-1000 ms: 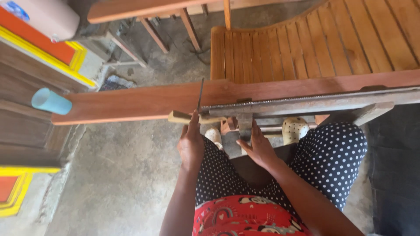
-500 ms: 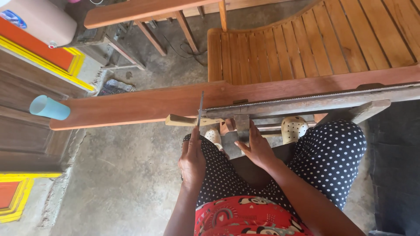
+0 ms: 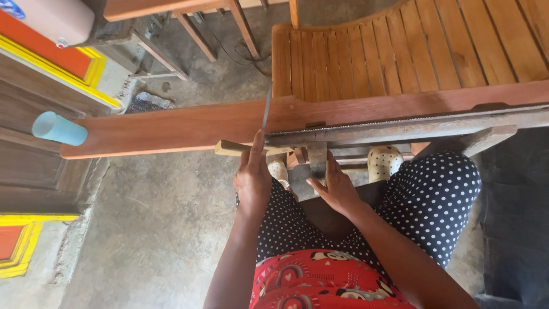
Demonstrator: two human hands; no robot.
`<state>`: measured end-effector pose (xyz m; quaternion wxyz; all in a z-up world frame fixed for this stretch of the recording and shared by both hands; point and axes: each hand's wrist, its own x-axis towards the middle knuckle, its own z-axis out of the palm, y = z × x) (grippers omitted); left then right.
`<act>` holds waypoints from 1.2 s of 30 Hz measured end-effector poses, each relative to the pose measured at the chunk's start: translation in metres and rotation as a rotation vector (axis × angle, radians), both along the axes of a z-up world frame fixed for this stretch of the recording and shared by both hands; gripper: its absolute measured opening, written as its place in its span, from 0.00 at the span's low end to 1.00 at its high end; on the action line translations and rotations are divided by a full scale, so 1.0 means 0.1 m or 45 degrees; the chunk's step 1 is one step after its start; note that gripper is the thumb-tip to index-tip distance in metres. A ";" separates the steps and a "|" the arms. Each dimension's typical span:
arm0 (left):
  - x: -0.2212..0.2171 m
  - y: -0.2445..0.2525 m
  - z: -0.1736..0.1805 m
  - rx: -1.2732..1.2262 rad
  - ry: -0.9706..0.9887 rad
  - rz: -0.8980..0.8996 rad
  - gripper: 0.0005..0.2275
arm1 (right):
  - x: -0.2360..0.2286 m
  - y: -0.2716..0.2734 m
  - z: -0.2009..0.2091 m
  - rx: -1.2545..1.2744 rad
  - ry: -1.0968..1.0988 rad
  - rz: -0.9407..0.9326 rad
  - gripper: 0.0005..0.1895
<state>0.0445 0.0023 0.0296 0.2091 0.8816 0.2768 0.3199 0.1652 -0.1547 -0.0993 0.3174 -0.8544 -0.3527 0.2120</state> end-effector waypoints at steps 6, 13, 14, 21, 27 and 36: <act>-0.22 0.16 -0.09 -0.342 -0.287 -0.132 0.19 | 0.08 0.00 -0.24 0.095 -0.091 -0.004 0.55; -0.54 -0.05 -0.22 0.051 0.042 0.078 0.20 | 0.02 -0.01 -0.08 0.045 -0.052 -0.011 0.55; -0.54 -0.04 -0.25 0.051 0.042 0.075 0.20 | 0.03 -0.01 -0.10 0.045 -0.052 -0.014 0.55; -0.55 -0.08 -0.33 0.251 0.066 0.071 0.22 | 0.04 -0.02 -0.28 0.098 -0.132 0.019 0.54; -0.55 -0.10 -0.29 0.227 0.048 0.057 0.22 | 0.04 -0.01 -0.20 0.072 -0.107 0.021 0.54; -0.58 -0.11 -0.33 0.232 0.110 0.095 0.22 | 0.04 -0.02 -0.15 0.066 -0.111 0.015 0.54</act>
